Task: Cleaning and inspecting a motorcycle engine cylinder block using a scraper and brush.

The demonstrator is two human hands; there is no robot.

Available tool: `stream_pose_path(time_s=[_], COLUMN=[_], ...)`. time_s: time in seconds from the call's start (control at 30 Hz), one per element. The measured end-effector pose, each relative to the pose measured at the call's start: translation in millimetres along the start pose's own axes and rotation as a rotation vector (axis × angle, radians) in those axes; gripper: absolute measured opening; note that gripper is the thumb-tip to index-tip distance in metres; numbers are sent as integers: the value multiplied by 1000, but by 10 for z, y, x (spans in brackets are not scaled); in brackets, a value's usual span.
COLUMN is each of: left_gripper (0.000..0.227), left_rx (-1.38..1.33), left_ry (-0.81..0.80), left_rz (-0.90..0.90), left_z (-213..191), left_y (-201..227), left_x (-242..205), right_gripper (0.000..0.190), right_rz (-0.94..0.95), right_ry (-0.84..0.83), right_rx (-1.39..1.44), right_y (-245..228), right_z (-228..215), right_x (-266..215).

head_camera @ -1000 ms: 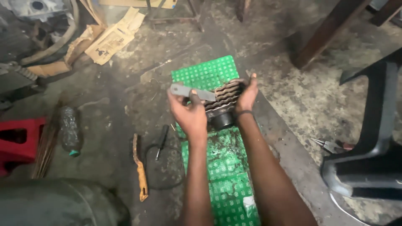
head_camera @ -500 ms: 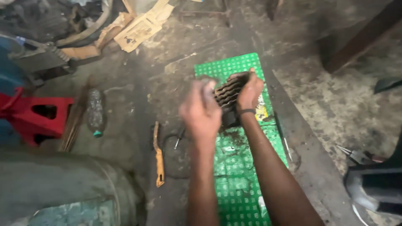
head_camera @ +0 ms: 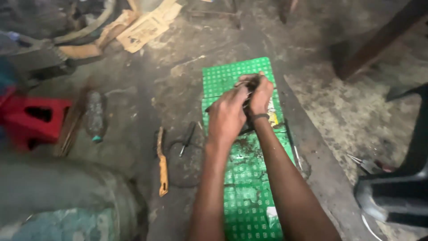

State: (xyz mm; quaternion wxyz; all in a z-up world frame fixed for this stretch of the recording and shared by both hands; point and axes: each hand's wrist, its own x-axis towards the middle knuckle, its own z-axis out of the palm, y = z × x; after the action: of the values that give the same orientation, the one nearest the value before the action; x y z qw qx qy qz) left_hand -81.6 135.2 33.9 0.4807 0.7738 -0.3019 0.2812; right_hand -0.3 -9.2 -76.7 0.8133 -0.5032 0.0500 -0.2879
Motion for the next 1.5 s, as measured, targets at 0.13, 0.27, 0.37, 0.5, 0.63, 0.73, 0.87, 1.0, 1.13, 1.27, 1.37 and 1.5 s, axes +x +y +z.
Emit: stream_pose_path(time_s=[0.13,0.27,0.37,0.5,0.63,0.73,0.87,1.0,1.13,1.27,1.37,1.5], left_gripper=[29,25,28,31,27,23,29,24,21,26,28,20], left_rx=[65,-66,-41,110,-4,-178,48,-8,-196,-72,-110,-409], left_ry=[-48,31,12,-41,90,199,14,8,169,88,76,263], left_rz=[-4,-27,-39,-118,-238,-194,-86,-157,-158,-197,-265,-316], left_z=[-110,-234,-88,-136,-342,-234,-139,-316,-156,-15,8,-125], left_y=[-106,156,-36,-345,-212,-262,-417,-191,-204,-542,-567,-357], left_x=[37,333,63,44,159,70,-59,38,9,-167,-182,37], right_gripper=[58,53,55,57,59,59,59,60,59,58,60,58], right_rz=[159,-286,-133,-14,-30,14,61,45,166,100,56,40], right_ry=[123,201,141,80,57,65,67,49,66,71,81,33], right_rx=[-86,-462,-369,-172,-191,-213,-162,-135,-93,-84,-128,-57], right_y=[74,705,310,251,58,1,-22,107,39,57,99,156], right_z=[-170,-424,-207,-149,69,82,157,-4,29,67,-15,16], right_x=[66,427,54,12,13,-96,-173,-62,-161,-102,-91,-77])
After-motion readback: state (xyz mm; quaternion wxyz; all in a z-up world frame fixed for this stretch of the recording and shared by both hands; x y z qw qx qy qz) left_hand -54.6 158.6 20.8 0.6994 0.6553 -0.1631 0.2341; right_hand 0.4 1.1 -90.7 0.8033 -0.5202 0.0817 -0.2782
